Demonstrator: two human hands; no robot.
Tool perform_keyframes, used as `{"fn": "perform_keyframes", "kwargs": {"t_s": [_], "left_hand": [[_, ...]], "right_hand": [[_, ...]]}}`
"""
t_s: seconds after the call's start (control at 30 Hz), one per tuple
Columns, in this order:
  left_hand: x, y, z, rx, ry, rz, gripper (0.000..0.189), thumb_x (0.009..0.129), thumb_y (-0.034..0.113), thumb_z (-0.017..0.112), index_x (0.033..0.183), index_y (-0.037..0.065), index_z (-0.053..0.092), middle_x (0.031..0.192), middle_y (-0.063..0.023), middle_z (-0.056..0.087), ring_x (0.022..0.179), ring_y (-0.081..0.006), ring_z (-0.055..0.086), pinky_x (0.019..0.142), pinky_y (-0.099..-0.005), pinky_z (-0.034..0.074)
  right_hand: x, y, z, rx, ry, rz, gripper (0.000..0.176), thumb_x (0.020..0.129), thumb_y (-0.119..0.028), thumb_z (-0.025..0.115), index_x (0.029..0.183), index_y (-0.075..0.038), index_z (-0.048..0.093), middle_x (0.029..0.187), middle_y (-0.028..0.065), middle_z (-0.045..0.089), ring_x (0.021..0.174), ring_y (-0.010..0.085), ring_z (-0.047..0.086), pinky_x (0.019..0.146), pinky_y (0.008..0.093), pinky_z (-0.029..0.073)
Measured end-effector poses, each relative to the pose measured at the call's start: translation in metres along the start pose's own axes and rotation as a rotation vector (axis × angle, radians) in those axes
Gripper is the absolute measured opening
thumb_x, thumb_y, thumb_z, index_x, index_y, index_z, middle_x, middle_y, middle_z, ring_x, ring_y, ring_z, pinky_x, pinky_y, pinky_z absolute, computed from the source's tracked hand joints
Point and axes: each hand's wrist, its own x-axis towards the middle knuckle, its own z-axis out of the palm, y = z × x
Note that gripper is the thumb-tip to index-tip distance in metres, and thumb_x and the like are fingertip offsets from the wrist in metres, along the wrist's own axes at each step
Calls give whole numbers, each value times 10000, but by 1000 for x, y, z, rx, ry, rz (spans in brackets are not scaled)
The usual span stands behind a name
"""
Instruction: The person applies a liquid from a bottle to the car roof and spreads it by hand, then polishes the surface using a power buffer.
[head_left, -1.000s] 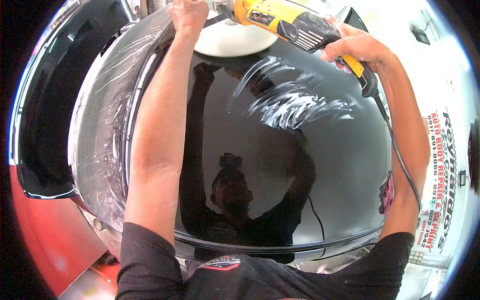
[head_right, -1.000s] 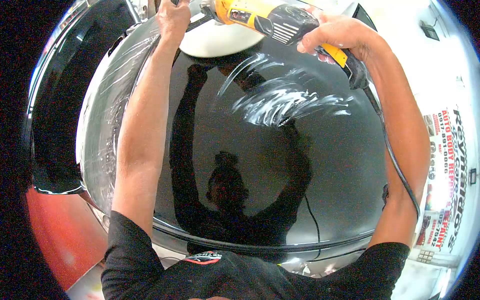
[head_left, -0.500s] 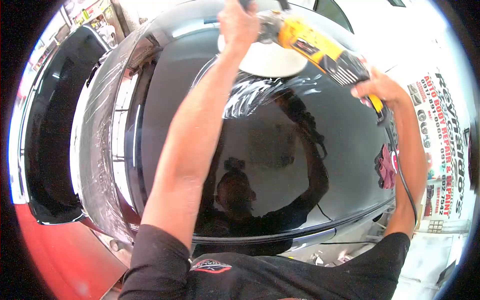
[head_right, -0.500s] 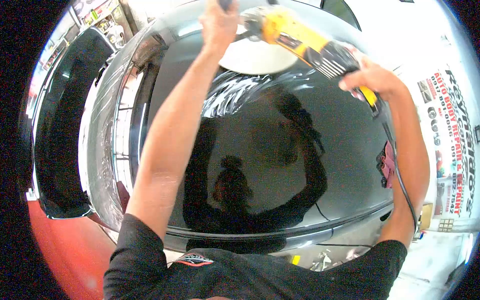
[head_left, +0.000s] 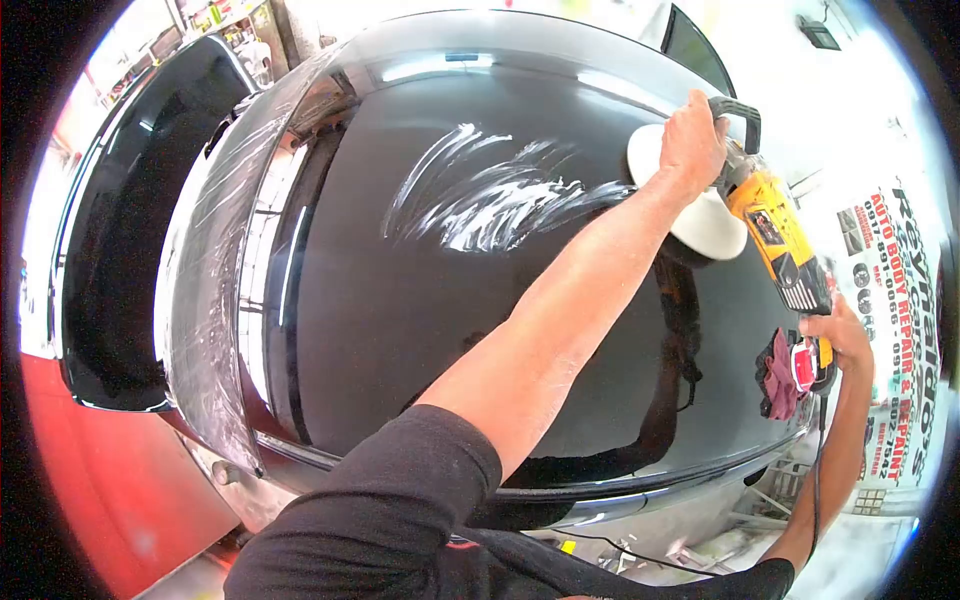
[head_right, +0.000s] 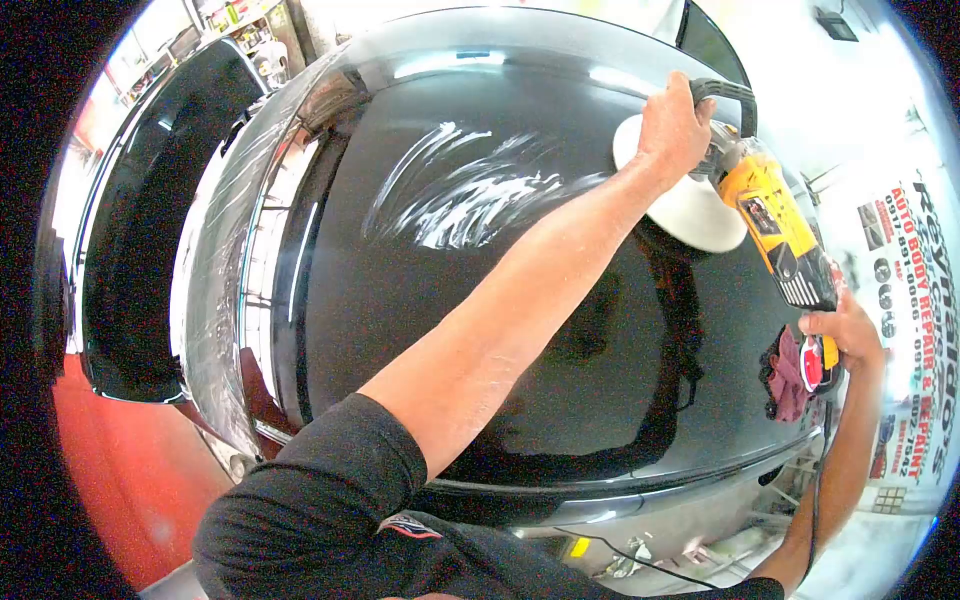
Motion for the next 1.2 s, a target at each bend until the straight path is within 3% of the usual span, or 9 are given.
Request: {"fn": "perform_keyframes", "kwargs": {"t_s": [0.23,0.43,0.47,0.57,0.63,0.77,1.03,1.07,1.2], "left_hand": [[67,-49,-90,34,152,36,308,902,140,718,1030,-55,516,945,-315,668,943,-502,658,821,-538,532],[122,-115,-229,116,442,146,301,907,131,703,1015,-63,499,868,-298,678,870,-504,661,779,-546,528],[124,-117,-258,146,489,104,273,948,187,631,1051,-63,598,980,-333,672,980,-527,633,854,-556,499],[132,-127,-335,297,490,-9,289,947,205,636,1048,-62,590,971,-323,678,966,-520,644,835,-556,504],[146,-155,-368,319,588,77,308,952,228,641,1049,-59,587,968,-319,678,980,-508,642,843,-558,495],[135,-160,-427,410,648,16,368,960,302,645,1059,-46,583,1005,-325,673,999,-511,638,850,-554,491],[112,-148,-492,554,705,-29,385,963,319,641,1122,-30,610,1061,-334,667,1057,-506,630,904,-531,480],[108,-143,-496,565,726,-35,373,961,316,644,1111,-25,617,1054,-325,672,1048,-496,637,898,-524,483],[104,-138,-517,522,699,-56,304,965,281,637,1078,-1,647,946,-219,729,945,-371,705,832,-461,520]], "right_hand": [[55,-107,71,-200,-32,41,1118,652,-25,774,1613,-57,204,1070,49,628,770,133,595,624,287,528],[87,-225,192,-423,-174,-162,1042,666,-25,754,1591,-91,280,953,32,616,643,106,570,507,262,500],[95,-238,211,-414,-219,-231,1018,667,-37,758,1577,-91,304,931,28,615,608,99,557,483,258,489],[112,-277,263,-438,-380,-343,980,683,-101,789,1552,-100,336,865,25,605,523,87,527,432,257,469],[107,-298,294,-490,-413,-387,952,690,-103,767,1543,-96,344,838,26,622,528,110,553,436,264,481],[119,-323,331,-686,-326,-483,1059,699,-191,788,1605,-127,243,798,33,591,533,111,543,430,265,466],[126,-330,379,-640,-368,-553,907,727,-210,793,1525,-97,377,823,48,612,572,106,562,501,248,493],[139,-341,384,-741,-403,-403,882,732,-197,798,1515,-113,400,859,49,623,603,98,572,501,249,489],[128,-351,411,-586,-614,-452,679,728,-8,804,1324,11,481,907,103,666,706,162,641,586,287,546]]}}
